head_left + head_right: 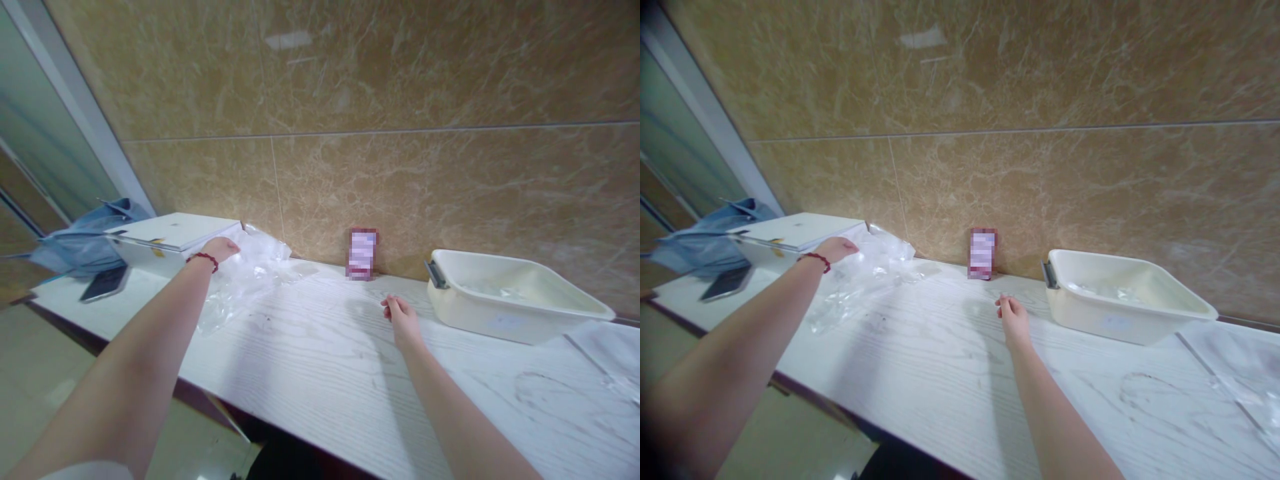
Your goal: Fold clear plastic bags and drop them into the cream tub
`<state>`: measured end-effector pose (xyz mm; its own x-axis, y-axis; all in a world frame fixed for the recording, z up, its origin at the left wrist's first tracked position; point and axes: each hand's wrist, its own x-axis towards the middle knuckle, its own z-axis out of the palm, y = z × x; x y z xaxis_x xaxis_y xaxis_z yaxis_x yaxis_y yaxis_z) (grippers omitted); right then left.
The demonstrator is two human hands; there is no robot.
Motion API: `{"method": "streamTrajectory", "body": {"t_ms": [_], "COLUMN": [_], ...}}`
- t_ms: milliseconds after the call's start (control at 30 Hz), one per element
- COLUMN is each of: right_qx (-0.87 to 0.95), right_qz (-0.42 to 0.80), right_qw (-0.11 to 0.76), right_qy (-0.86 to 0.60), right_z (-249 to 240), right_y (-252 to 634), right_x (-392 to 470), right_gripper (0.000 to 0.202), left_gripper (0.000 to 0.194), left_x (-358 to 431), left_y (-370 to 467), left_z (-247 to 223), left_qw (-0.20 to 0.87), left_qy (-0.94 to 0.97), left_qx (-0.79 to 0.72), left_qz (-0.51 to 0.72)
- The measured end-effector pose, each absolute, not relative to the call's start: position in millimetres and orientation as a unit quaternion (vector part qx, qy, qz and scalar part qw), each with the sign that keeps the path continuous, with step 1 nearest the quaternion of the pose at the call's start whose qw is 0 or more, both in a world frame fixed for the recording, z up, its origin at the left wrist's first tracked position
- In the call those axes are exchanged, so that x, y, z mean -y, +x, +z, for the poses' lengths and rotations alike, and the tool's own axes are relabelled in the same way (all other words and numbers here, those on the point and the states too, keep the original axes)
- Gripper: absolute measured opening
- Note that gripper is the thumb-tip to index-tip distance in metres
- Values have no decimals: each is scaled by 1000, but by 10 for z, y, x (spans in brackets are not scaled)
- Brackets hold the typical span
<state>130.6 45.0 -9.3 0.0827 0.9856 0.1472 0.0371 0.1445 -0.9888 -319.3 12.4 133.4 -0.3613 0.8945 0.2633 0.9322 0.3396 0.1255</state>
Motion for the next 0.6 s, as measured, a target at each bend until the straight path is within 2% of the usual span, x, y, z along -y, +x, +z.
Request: {"method": "streamTrajectory", "body": {"t_ms": [133, 333, 600], "right_qx": [514, 515, 515], "right_qz": [433, 442, 440], "right_qw": [551, 559, 559], "right_qy": [-494, -477, -478], "right_z": [-77, -71, -88], "right_y": [1306, 1307, 1317], "right_x": [-436, -428, -437], "right_gripper": [32, 32, 33], "left_gripper": [33, 31, 31], "left_x": [-7, 59, 49], "left_y": [-3146, -2947, -2891], "left_z": [1466, 1686, 1949], "left_qw": [72, 193, 248], "left_qy": [-502, -478, -508], "left_qx": [848, 828, 800], "left_qz": [-155, -220, -199]}}
